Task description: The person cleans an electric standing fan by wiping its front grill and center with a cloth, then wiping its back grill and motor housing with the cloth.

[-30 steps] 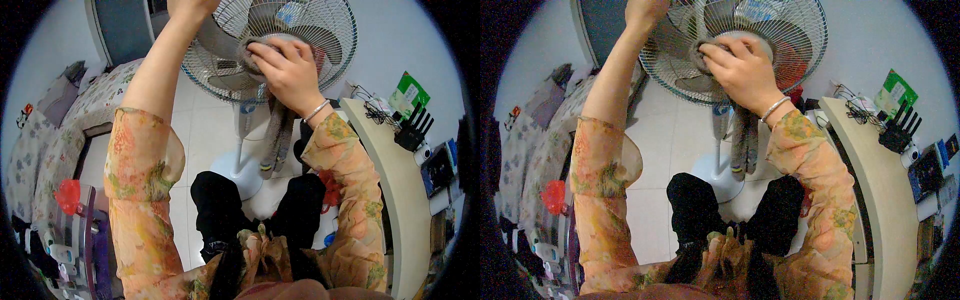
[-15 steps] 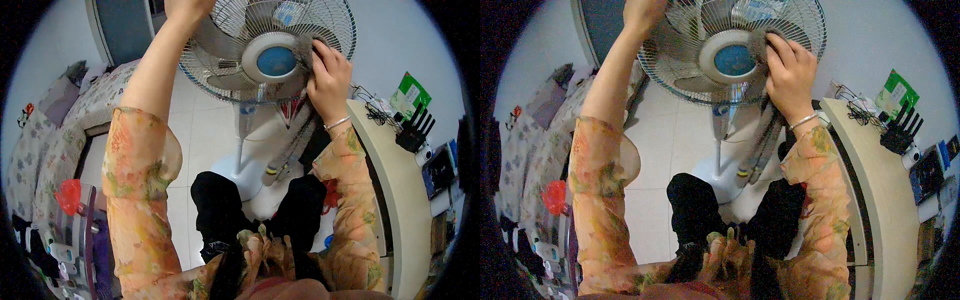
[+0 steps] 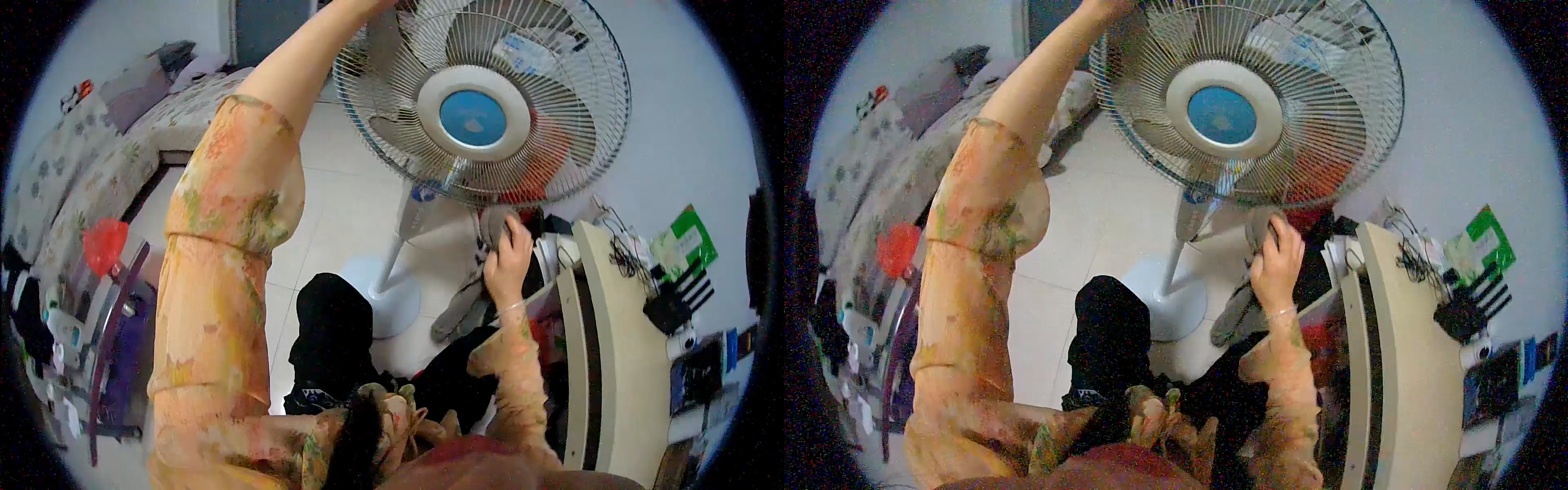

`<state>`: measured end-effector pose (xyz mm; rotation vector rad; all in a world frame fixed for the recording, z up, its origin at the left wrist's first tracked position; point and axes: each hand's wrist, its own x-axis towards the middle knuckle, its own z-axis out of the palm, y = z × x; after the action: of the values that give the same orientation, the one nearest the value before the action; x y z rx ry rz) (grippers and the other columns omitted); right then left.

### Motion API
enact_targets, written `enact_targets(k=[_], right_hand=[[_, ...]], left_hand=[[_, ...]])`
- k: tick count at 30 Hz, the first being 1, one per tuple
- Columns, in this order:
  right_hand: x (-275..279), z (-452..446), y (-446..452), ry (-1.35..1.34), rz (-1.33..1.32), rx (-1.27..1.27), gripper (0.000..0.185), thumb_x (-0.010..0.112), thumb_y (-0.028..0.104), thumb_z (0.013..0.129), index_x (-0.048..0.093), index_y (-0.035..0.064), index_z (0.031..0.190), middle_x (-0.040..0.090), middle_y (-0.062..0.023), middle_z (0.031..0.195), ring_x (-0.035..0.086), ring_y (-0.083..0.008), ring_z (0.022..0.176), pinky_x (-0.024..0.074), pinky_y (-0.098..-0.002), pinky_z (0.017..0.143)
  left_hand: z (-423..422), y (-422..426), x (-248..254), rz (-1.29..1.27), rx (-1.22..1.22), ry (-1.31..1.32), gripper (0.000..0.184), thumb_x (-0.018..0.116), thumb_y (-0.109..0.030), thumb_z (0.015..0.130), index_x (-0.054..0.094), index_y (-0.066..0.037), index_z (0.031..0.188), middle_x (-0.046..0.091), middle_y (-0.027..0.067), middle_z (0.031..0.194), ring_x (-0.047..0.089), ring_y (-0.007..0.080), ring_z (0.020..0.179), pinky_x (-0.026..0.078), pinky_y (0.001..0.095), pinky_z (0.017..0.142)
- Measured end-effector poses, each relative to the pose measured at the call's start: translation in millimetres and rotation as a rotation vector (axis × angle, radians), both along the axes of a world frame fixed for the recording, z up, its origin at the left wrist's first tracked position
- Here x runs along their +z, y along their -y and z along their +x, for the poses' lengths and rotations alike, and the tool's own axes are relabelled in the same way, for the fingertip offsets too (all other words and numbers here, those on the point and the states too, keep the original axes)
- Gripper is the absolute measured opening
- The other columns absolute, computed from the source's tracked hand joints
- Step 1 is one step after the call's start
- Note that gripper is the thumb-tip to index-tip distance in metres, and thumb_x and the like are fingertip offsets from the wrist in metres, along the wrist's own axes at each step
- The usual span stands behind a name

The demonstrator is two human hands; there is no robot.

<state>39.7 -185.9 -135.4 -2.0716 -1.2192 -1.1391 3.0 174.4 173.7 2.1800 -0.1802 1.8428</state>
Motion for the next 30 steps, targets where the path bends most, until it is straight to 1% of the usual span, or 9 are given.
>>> enact_targets(k=[1, 7, 13, 16, 19, 20, 24, 26, 30], right_hand=[[-19.0, 6.2, 3.3, -0.05, 0.009, 0.017, 0.042, 0.054, 0.0, 0.067, 0.056, -0.0032, 0.109, 0.047, -0.0156, 0.126, 0.044, -0.0379, 0.113, 0.0342, -0.0462, 0.098], [-113.8, 29.7, 20.4, -0.373, 0.098, 0.158, 0.043, 0.051, 0.003, 0.08, 0.048, -0.0043, 0.123, 0.042, -0.0224, 0.133, 0.042, -0.0409, 0.119, 0.0325, -0.0427, 0.102], [-194.4, 61.3, 33.0, -1.393, 0.736, 0.448, 0.043, 0.052, 0.009, 0.091, 0.041, -0.0018, 0.131, 0.048, -0.0137, 0.131, 0.048, -0.0248, 0.115, 0.0362, -0.0329, 0.098], [-186.1, 65.8, 34.0, -1.48, 0.921, 0.463, 0.047, 0.052, 0.013, 0.093, 0.037, -0.0023, 0.134, 0.047, -0.0107, 0.132, 0.049, -0.0223, 0.114, 0.0393, -0.0344, 0.095], [-193.7, 71.0, 42.4, -1.476, 0.969, 0.488, 0.049, 0.053, 0.016, 0.092, 0.036, 0.0014, 0.136, 0.046, -0.0099, 0.133, 0.05, -0.0248, 0.114, 0.0418, -0.0371, 0.094], [-207.6, 77.7, 45.9, -1.431, 0.965, 0.485, 0.048, 0.053, 0.016, 0.092, 0.037, 0.003, 0.136, 0.047, -0.0095, 0.132, 0.05, -0.0251, 0.114, 0.0422, -0.0375, 0.094], [-180.5, 66.4, 49.4, -1.557, 1.085, 0.562, 0.044, 0.053, 0.016, 0.092, 0.041, 0.0047, 0.133, 0.048, -0.0088, 0.131, 0.05, -0.0242, 0.113, 0.0424, -0.0378, 0.094], [-184.3, 68.3, 53.5, -1.602, 1.121, 0.508, 0.062, 0.056, 0.016, 0.091, 0.025, 0.0068, 0.143, 0.042, -0.0105, 0.135, 0.049, -0.0266, 0.115, 0.0432, -0.0388, 0.094], [-182.3, 62.4, 56.8, -1.699, 1.186, 0.494, 0.081, 0.062, 0.02, 0.088, 0.009, 0.0098, 0.148, 0.039, -0.0129, 0.138, 0.047, -0.03, 0.117, 0.0427, -0.0439, 0.095]], left_hand=[[-15.5, 20.5, -0.4, -0.316, -0.27, -0.102, 0.037, 0.037, -0.027, 0.089, 0.057, 0.0, 0.075, 0.058, 0.0124, 0.066, 0.056, 0.023, 0.062, 0.043, 0.0358, 0.059], [16.7, -17.6, 7.1, -0.255, -0.438, -0.118, 0.032, 0.039, -0.022, 0.09, 0.059, -0.003, 0.073, 0.057, 0.004, 0.067, 0.049, 0.0155, 0.059, 0.04, 0.0313, 0.056], [17.6, -28.5, 2.9, -0.222, -0.427, -0.115, 0.036, 0.036, -0.024, 0.095, 0.065, -0.006, 0.089, 0.062, 0.0051, 0.074, 0.054, 0.0167, 0.064, 0.045, 0.0323, 0.061], [19.4, -44.7, 10.6, -0.426, -0.756, -0.377, 0.045, 0.033, -0.04, 0.097, 0.06, -0.01, 0.116, 0.064, 0.0116, 0.102, 0.059, 0.0207, 0.093, 0.045, 0.033, 0.084], [-12.9, -29.4, 8.7, -0.259, -0.759, -0.27, 0.061, 0.027, -0.055, 0.096, 0.036, -0.016, 0.142, 0.044, 0.0132, 0.139, 0.037, 0.0225, 0.131, 0.027, 0.0355, 0.108], [-36.7, -14.5, 7.0, -0.316, -0.876, -0.334, 0.072, 0.023, -0.062, 0.093, 0.009, -0.019, 0.15, 0.013, 0.0089, 0.155, 0.004, 0.0213, 0.144, 0.006, 0.0397, 0.115], [-85.7, -9.5, -20.5, -0.459, -1.487, 0.027, 0.07, 0.022, -0.061, 0.094, 0.012, -0.02, 0.149, 0.012, 0.0073, 0.155, 0.006, 0.0224, 0.143, 0.007, 0.046, 0.115], [-112.2, -13.6, -48.8, -0.529, -1.837, 0.088, 0.069, 0.021, -0.06, 0.094, 0.012, -0.02, 0.149, 0.011, 0.0073, 0.155, 0.008, 0.0224, 0.143, 0.007, 0.0479, 0.115], [-154.2, -6.3, -87.3, -0.674, -1.931, 0.222, 0.069, 0.02, -0.059, 0.094, 0.016, -0.015, 0.148, 0.014, 0.0083, 0.155, 0.013, 0.0223, 0.142, 0.01, 0.0488, 0.115]])
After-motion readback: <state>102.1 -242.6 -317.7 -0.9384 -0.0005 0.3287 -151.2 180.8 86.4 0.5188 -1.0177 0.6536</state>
